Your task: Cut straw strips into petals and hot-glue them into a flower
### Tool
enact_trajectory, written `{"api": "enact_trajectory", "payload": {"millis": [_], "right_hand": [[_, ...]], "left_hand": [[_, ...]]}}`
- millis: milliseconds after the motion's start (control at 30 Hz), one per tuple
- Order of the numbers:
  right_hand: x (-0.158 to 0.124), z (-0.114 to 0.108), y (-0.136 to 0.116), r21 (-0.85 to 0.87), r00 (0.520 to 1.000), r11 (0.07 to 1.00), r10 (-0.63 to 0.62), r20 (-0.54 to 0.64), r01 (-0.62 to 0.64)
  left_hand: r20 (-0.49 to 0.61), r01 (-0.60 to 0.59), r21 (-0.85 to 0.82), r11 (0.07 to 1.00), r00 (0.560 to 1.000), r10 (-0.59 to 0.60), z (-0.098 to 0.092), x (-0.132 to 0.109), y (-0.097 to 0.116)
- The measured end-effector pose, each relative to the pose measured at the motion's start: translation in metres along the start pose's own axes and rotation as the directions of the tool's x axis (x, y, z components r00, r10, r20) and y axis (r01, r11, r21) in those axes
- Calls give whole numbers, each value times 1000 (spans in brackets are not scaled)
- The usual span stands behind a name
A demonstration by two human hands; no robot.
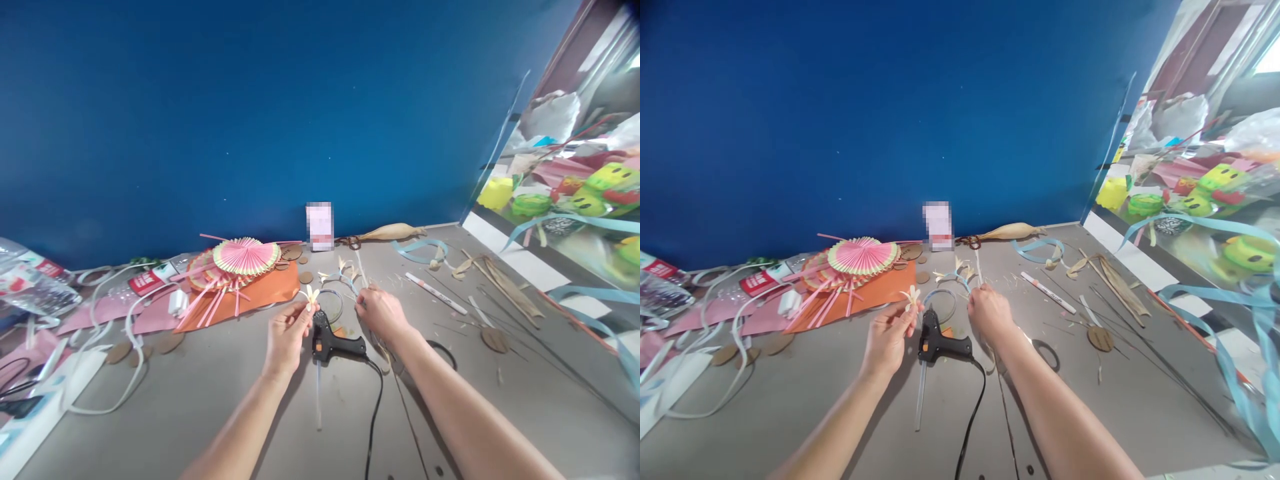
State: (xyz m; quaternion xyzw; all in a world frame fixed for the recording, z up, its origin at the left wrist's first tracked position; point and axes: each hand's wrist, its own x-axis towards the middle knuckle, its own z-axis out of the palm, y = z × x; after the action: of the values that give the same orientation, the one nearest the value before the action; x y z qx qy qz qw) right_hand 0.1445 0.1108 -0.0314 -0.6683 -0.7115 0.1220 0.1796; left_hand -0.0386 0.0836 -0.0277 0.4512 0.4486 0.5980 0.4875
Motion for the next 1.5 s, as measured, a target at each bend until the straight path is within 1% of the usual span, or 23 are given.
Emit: {"api": "enact_trajectory", "payload": {"millis": [67, 100, 133, 167, 200, 233, 267, 300, 333, 367, 400, 500, 633, 733, 833, 900, 1000, 1100, 1267, 1400, 1500], "right_hand": [[-1, -2, -2, 16, 1000, 1000, -8, -10, 8], [-2, -3, -3, 72, 1000, 997, -21, -7, 21], [-3, -5, -4, 172, 999, 984, -39, 5, 37], [-4, -7, -6, 314, 998, 949, -55, 31, 42], [-6, -8, -8, 478, 995, 878, -70, 74, 26], [-7, -10, -10, 636, 987, 771, -90, 131, -14], [-9, -12, -12, 757, 975, 649, -117, 189, -69], [-11, -13, -14, 830, 959, 543, -148, 241, -124], [-12, -14, -16, 872, 942, 459, -184, 280, -170], [-14, -15, -18, 895, 927, 399, -218, 305, -200], [-15, -15, -19, 907, 917, 363, -244, 316, -215], [-19, -16, -23, 914, 902, 329, -276, 333, -237], [-21, -15, -24, 935, 898, 255, -301, 321, -248], [-21, -14, -24, 949, 904, 164, -297, 308, -270], [-23, -15, -26, 952, 906, 64, -295, 303, -298], [-24, -16, -28, 953, 901, 45, -315, 298, -300], [-28, -15, -32, 956, 896, 99, -334, 294, -277], [-30, -12, -37, 956, 910, 142, -298, 290, -258], [-33, -9, -43, 962, 933, 98, -235, 272, -256], [-34, -11, -44, 967, 946, 71, -200, 255, -245], [-34, -13, -45, 969, 955, 42, -162, 248, -245]], "left_hand": [[2, -2, 14, 1000, 1000, 2, 0, 0, 0], [1, -3, 22, 1000, 1000, 3, 0, -1, 1], [-3, 1, 27, 1000, 1000, -1, 0, -1, 1], [-7, 9, 30, 1000, 1000, -9, 1, -1, 2], [-10, 24, 28, 999, 1000, -24, 1, -1, 3], [-9, 44, 21, 999, 999, -44, 2, -1, 4], [-5, 67, 8, 998, 998, -67, 3, -2, 5], [3, 91, -10, 996, 996, -91, 3, -2, 6], [16, 114, -31, 993, 993, -113, 4, -2, 7], [31, 134, -52, 990, 991, -133, 4, -2, 8], [47, 150, -69, 986, 988, -147, 4, -3, 9], [92, 165, -72, 984, 983, -158, 5, -3, 11], [122, 149, -19, 989, 982, -145, 5, -5, 11], [128, 139, -6, 990, 982, -137, 6, -6, 11], [114, 139, -42, 989, 985, -133, 6, -6, 10], [88, 132, -81, 988, 988, -125, 6, -5, 10], [47, 100, -109, 989, 994, -95, 5, -6, 9], [21, 58, -80, 995, 998, -56, 5, -7, 7], [10, -37, 48, 998, 999, 37, 4, -11, 6], [67, -110, 178, 978, 993, 100, 3, -13, 9], [94, -120, 216, 969, 990, 102, 3, -14, 12]]}}
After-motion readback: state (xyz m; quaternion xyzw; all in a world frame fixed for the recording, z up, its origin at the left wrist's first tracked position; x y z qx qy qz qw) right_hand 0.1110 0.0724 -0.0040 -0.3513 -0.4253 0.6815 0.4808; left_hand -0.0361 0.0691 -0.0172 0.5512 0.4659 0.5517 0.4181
